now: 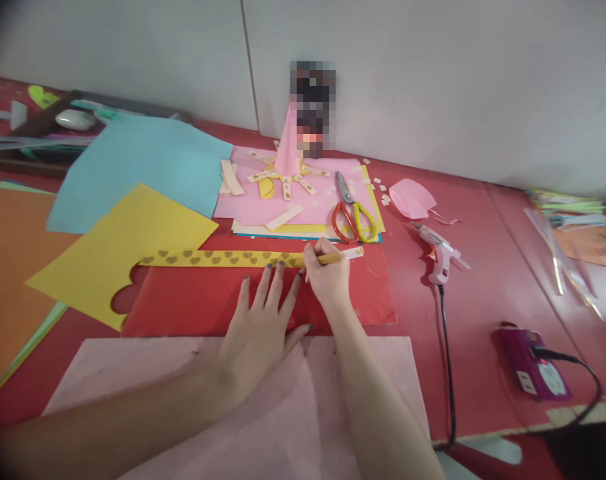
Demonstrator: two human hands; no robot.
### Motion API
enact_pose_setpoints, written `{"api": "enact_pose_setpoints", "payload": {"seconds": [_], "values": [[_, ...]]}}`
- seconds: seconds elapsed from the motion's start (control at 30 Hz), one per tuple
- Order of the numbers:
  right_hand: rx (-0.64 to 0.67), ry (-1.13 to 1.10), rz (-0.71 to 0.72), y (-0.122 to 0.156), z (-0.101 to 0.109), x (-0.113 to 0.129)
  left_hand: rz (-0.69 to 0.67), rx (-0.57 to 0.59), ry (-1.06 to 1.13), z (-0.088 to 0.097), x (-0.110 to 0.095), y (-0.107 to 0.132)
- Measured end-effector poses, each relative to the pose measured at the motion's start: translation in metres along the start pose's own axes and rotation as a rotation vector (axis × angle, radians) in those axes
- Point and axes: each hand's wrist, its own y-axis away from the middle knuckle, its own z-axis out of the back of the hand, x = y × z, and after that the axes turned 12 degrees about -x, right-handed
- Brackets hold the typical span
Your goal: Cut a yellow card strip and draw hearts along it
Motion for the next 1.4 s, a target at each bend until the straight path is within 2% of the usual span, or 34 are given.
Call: {"api": "enact_pose_setpoints", "payload": {"seconds": [0.83, 0.97, 1.1, 1.4], "values": [[-0.001, -0.022, -0.032, 0.0008, -0.001, 0.0002, 0.007, 0.012, 0.018, 0.0012, -0.0001, -0.0005], [-0.104, -0.106, -0.027, 0.0006, 0.0005, -0.0001, 0.007, 0.004, 0.018, 0.0009, 0.0003, 0.0002], [-0.228, -0.089, -0.008, 0.0008, 0.0014, 0.0009, 0.018, 0.001, 0.026, 0.0001, 0.0009, 0.0012], [-0.237, -0.138, -0.006, -0.0002, 0.0001, -0.0002, 0.017, 0.024, -0.068, 0.0062, -0.0018, 0.0005]]}}
